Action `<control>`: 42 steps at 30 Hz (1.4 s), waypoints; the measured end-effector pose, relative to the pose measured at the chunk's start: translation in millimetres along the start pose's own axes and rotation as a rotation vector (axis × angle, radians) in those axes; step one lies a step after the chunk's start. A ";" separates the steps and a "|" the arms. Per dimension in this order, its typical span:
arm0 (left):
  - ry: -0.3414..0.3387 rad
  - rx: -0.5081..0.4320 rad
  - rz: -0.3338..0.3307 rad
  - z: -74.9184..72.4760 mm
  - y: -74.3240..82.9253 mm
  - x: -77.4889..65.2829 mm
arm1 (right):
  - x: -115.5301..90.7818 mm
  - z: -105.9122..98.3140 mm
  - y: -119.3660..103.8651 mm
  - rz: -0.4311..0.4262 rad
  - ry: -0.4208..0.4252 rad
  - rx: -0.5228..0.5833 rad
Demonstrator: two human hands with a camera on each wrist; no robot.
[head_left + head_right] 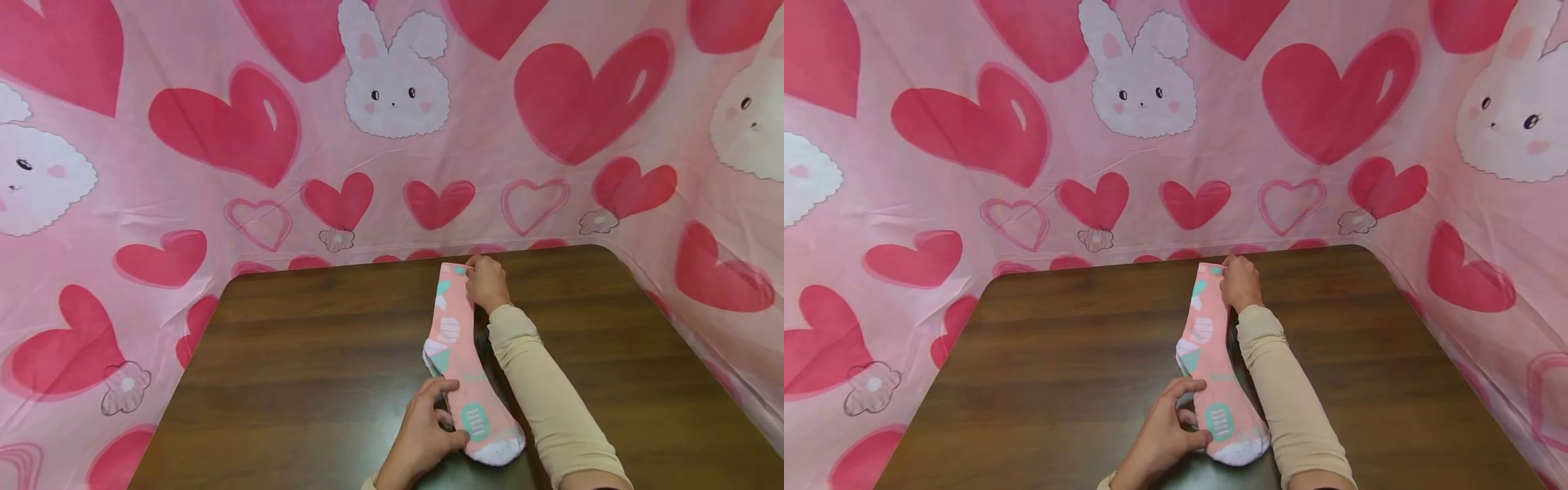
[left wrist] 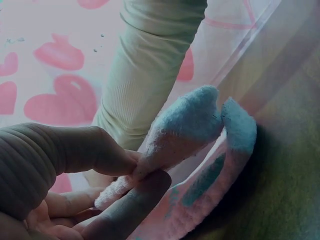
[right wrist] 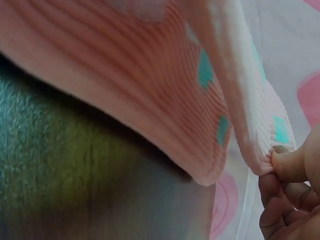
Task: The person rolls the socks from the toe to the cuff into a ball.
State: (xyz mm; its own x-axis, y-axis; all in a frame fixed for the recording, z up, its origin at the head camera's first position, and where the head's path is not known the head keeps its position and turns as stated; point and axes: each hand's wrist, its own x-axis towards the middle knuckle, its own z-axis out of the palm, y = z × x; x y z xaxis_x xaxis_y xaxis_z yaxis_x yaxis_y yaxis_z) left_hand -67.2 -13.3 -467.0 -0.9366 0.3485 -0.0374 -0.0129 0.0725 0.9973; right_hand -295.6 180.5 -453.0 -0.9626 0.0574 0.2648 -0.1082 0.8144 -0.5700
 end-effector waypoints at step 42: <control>0.011 0.213 -0.014 7.9 -22.7 3.2 | 7.3 21.8 24.6 0.067 -0.095 -0.013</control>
State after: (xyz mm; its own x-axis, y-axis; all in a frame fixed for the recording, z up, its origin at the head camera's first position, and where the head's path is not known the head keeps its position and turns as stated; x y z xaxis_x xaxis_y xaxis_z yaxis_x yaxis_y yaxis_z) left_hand -67.2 -6.4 -490.3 -0.9408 0.3355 -0.0493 0.0473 0.2739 0.9606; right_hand -310.7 188.3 -482.1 -0.9868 0.0576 0.1513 -0.0403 0.8179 -0.5740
